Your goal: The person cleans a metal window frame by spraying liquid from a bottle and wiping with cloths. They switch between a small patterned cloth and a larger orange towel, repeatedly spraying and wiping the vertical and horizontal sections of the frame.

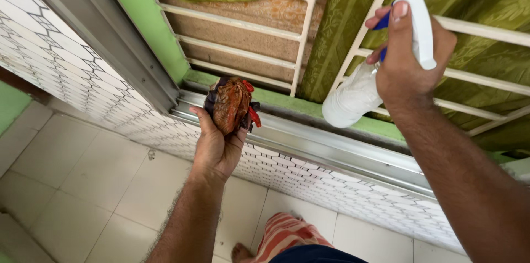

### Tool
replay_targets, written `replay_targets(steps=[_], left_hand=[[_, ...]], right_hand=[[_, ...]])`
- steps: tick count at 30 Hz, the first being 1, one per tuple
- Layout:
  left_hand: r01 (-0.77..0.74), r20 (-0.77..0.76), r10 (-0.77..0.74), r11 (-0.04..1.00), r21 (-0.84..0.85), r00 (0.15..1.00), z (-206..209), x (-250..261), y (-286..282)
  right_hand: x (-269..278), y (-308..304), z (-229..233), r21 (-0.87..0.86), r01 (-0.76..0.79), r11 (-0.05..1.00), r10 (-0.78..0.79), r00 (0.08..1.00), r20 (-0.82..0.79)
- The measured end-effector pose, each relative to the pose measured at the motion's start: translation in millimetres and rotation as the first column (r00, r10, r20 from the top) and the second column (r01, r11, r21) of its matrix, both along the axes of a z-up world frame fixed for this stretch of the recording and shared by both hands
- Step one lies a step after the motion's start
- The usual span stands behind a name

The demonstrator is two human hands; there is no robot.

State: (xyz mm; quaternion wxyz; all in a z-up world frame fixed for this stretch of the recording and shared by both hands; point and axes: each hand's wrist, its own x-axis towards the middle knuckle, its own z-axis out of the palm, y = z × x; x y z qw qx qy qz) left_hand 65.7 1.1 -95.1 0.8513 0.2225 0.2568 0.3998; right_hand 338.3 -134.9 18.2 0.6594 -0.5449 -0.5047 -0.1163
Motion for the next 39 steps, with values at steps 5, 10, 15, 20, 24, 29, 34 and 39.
replay_targets(steps=[5, 10, 15, 20, 24, 29, 34, 39], left_hand=[[0.027, 0.026, -0.028, 0.999, 0.019, 0.999, -16, -8, -7], [0.108, 0.017, -0.108, 0.994, -0.021, 0.994, -29, -17, -7], [0.216, 0.026, -0.215, 0.969, -0.116, 0.976, -44, -28, 10], [0.341, 0.066, -0.334, 0.928, -0.150, 0.940, -50, -42, 39], [0.373, 0.016, -0.378, 0.904, -0.207, 0.926, -46, -53, 56], [0.426, 0.071, -0.420, 0.879, -0.214, 0.904, -44, -59, 71], [0.443, 0.037, -0.448, 0.863, -0.242, 0.893, -49, -59, 78], [0.472, 0.067, -0.469, 0.855, -0.216, 0.881, -51, -60, 81]], right_hand=[[-12, -14, -9, 0.012, -0.059, 0.998, 0.058, 0.998, 0.034], [-24, 2, -25, 0.124, -0.085, 0.989, 0.077, 0.995, 0.066], [-5, 46, -45, 0.142, 0.004, 0.990, -0.014, 0.997, 0.071], [-15, 70, -50, -0.235, 0.105, 0.966, -0.146, 0.975, -0.167], [-28, 72, -24, -0.471, 0.288, 0.834, -0.392, 0.910, -0.138], [-53, 63, -26, -0.485, 0.427, 0.763, -0.388, 0.903, 0.183], [-60, 71, -35, -0.637, 0.393, 0.663, -0.497, 0.868, 0.019], [-58, 74, -44, -0.682, 0.412, 0.604, -0.485, 0.869, 0.096]])
